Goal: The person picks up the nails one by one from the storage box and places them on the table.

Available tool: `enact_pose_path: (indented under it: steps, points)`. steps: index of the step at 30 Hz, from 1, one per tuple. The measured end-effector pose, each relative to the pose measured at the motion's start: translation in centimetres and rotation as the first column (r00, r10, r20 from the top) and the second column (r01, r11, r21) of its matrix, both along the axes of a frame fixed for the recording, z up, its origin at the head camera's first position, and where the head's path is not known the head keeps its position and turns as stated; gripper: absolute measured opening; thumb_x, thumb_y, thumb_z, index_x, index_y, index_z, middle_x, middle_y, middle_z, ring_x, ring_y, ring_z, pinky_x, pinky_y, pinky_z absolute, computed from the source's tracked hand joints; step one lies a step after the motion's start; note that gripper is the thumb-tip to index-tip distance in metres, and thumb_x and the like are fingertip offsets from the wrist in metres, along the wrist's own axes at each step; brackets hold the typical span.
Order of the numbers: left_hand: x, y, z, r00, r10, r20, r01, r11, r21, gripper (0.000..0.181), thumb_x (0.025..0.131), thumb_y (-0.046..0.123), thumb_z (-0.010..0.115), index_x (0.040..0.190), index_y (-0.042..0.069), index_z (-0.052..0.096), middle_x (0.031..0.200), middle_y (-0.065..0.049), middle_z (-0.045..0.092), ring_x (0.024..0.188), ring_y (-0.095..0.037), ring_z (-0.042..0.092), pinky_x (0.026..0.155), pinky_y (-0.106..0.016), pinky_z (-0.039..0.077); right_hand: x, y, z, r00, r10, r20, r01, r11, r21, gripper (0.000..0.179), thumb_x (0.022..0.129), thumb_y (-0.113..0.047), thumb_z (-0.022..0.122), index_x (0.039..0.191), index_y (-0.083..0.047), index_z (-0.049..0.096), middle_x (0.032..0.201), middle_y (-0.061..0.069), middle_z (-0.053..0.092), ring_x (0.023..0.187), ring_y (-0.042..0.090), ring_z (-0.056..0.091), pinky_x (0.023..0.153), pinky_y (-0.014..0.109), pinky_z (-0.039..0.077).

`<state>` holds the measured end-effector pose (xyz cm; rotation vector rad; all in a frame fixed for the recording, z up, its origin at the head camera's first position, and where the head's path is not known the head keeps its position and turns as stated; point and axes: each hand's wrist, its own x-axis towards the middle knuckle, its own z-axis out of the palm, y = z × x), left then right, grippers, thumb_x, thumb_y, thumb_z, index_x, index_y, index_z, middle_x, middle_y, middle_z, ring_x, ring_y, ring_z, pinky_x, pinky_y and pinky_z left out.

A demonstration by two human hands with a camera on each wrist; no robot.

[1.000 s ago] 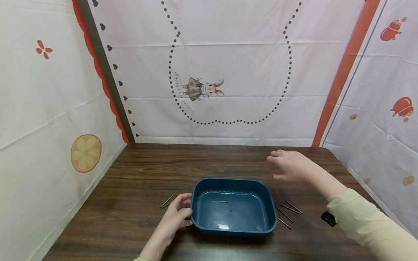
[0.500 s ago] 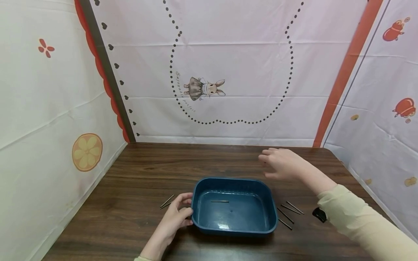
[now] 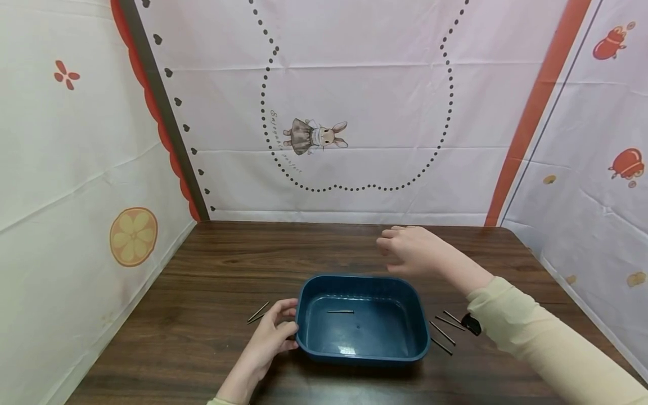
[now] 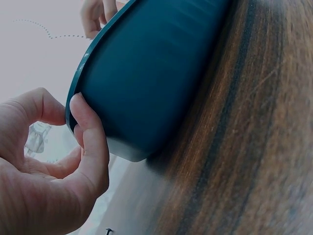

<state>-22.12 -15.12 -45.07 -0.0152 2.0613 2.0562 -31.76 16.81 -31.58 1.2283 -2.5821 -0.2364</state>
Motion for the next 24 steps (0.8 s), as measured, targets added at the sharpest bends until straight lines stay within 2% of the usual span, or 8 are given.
enact_pose_path:
  steps: [18,24]
  points:
    - [0.0,-0.1,-0.1,1.0,0.005,-0.003,-0.005,1.0,-0.001,0.059,0.083,0.003,0.055,0.141,0.003,0.042,0.128,-0.018,0.047,0.081,-0.014,0.058,0.065,-0.026,0.053,-0.6,-4.3,-0.6,0.994,0.112,-0.008,-0.112,0.993,0.045,0.022,0.081,-0.035,0.074,0.093,-0.02,0.063,0.089,-0.005,0.06,0.08,0.014,0.058,0.063,0.03,0.049]
    - [0.1,-0.1,0.1,1.0,0.006,-0.011,-0.006,1.0,-0.007,0.059,0.083,0.003,0.055,0.141,0.002,0.042,0.128,-0.02,0.047,0.081,-0.015,0.058,0.065,-0.026,0.054,-0.5,-5.3,-0.8,0.992,0.122,0.023,-0.123,0.991,0.045,0.024,0.082,-0.034,0.074,0.097,-0.019,0.063,0.091,-0.004,0.061,0.079,0.014,0.058,0.061,0.029,0.048]
